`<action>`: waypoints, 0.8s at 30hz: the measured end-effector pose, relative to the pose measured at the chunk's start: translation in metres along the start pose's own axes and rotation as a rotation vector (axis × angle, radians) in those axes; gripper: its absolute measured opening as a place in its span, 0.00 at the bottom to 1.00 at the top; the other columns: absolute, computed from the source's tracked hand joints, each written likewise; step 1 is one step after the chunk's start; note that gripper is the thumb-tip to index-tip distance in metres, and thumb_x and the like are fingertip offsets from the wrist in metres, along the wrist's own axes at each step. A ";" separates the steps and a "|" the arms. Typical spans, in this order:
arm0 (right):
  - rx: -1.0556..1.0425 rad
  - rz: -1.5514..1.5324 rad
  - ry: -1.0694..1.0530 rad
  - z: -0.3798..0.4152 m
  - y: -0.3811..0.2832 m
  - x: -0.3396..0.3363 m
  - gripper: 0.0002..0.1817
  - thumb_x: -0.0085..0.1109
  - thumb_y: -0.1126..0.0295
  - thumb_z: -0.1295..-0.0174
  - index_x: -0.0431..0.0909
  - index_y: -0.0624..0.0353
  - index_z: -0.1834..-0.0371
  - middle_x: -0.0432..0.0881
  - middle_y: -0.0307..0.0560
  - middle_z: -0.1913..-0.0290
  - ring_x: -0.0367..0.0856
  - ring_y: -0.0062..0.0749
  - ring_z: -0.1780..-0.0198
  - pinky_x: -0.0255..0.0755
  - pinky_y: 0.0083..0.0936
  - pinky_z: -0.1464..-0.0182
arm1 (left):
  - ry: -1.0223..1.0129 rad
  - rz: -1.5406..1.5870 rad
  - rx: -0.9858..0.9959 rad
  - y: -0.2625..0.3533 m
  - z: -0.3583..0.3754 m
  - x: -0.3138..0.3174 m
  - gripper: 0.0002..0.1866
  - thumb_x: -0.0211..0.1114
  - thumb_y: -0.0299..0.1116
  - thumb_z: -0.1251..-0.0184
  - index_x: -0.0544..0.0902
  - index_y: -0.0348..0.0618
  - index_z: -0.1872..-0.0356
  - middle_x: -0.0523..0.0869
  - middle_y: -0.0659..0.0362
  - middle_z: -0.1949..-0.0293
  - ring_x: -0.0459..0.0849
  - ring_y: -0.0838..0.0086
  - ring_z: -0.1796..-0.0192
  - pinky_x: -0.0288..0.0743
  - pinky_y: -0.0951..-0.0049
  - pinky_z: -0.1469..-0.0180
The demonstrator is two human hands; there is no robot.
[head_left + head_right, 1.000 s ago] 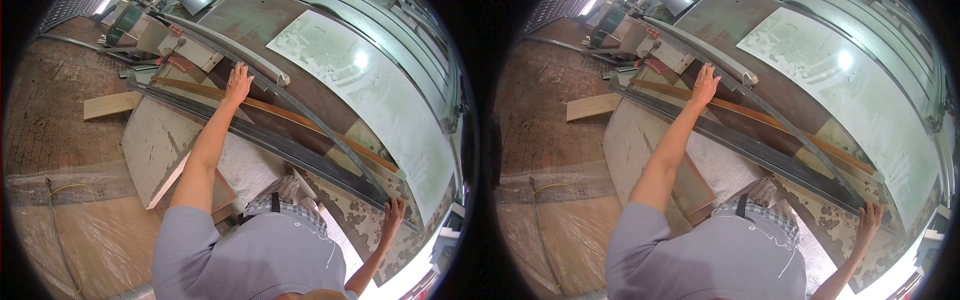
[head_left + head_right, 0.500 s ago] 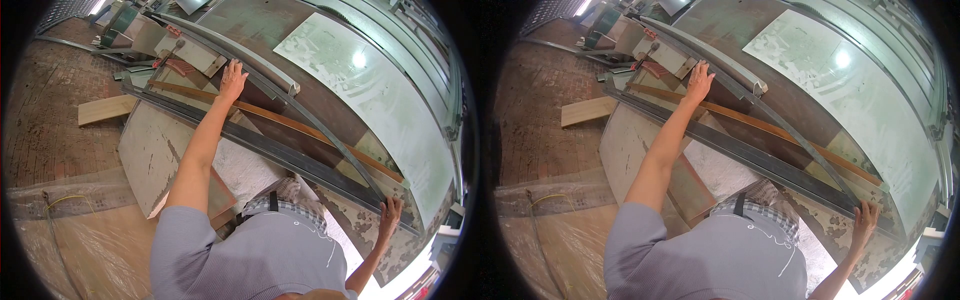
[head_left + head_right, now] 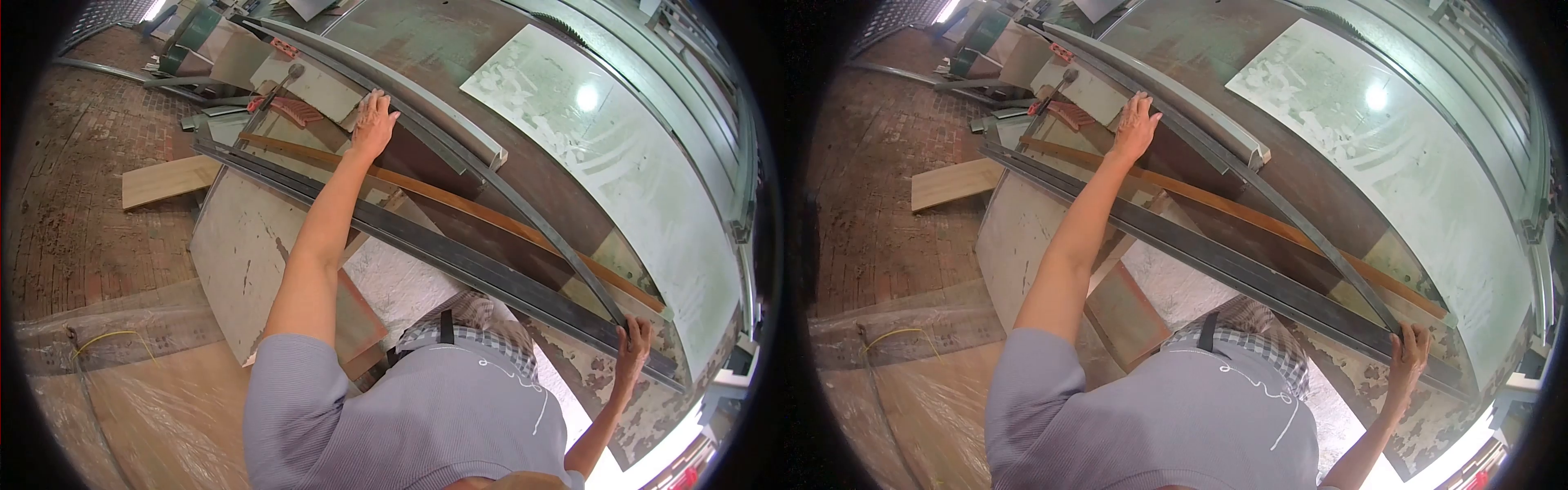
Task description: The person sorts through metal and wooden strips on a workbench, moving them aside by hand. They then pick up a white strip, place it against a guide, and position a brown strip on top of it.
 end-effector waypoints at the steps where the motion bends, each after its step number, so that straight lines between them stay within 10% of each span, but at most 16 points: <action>1: 0.019 -0.006 -0.021 -0.002 -0.003 0.002 0.16 0.62 0.79 0.50 0.77 0.62 0.56 0.71 0.48 0.60 0.73 0.40 0.56 0.68 0.29 0.54 | -0.012 -0.006 -0.003 -0.004 -0.002 0.000 0.20 0.58 0.35 0.36 0.67 0.35 0.47 0.68 0.46 0.43 0.65 0.53 0.37 0.61 0.54 0.38; 24: 0.020 -0.096 -0.021 -0.043 -0.069 0.035 0.18 0.65 0.80 0.55 0.78 0.59 0.57 0.70 0.47 0.64 0.72 0.39 0.59 0.67 0.33 0.57 | -0.151 -0.087 -0.185 -0.049 -0.023 0.000 0.23 0.55 0.35 0.34 0.63 0.36 0.42 0.62 0.44 0.36 0.56 0.51 0.31 0.49 0.45 0.32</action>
Point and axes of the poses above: each hand's wrist, its own z-axis away from the middle knuckle, its own x-axis out of the palm, y = z × x, the point moved 5 cm from there along -z, towards the middle knuckle
